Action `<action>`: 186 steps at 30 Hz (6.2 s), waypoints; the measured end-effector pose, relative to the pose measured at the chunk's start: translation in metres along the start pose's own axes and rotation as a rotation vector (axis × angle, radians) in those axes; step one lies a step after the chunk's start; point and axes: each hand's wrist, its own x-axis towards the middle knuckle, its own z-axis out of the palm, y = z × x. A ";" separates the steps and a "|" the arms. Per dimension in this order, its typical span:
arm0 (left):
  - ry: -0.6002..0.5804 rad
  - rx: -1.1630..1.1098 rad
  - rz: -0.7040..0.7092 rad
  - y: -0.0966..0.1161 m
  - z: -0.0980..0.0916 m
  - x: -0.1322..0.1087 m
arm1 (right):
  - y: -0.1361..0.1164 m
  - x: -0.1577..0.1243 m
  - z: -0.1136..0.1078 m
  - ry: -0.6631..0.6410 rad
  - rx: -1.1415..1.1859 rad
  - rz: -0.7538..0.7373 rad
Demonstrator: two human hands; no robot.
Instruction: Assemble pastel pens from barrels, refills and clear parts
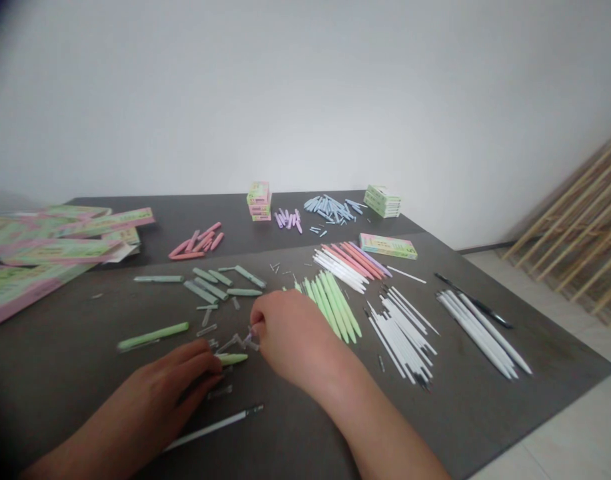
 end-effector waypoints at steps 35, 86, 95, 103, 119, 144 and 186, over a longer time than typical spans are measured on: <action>-0.003 0.143 0.004 -0.005 0.005 0.004 | -0.004 -0.001 0.007 -0.001 0.040 -0.040; 0.290 -0.315 -0.171 0.000 -0.026 -0.006 | -0.025 -0.001 0.018 0.162 0.353 -0.275; 0.353 -0.176 -0.103 0.002 -0.028 -0.010 | -0.024 0.003 0.024 0.121 0.315 -0.173; 0.102 -0.137 -0.096 0.007 -0.041 -0.008 | -0.008 0.005 0.007 0.155 0.113 -0.016; -0.028 -0.048 -0.065 -0.007 -0.012 0.000 | 0.004 0.009 0.002 0.120 -0.075 0.060; 0.049 0.130 -0.049 -0.009 -0.009 0.031 | 0.005 0.016 0.024 0.096 0.029 -0.012; 0.318 -0.058 -0.076 -0.017 -0.027 0.009 | -0.012 0.016 0.037 0.276 0.414 -0.129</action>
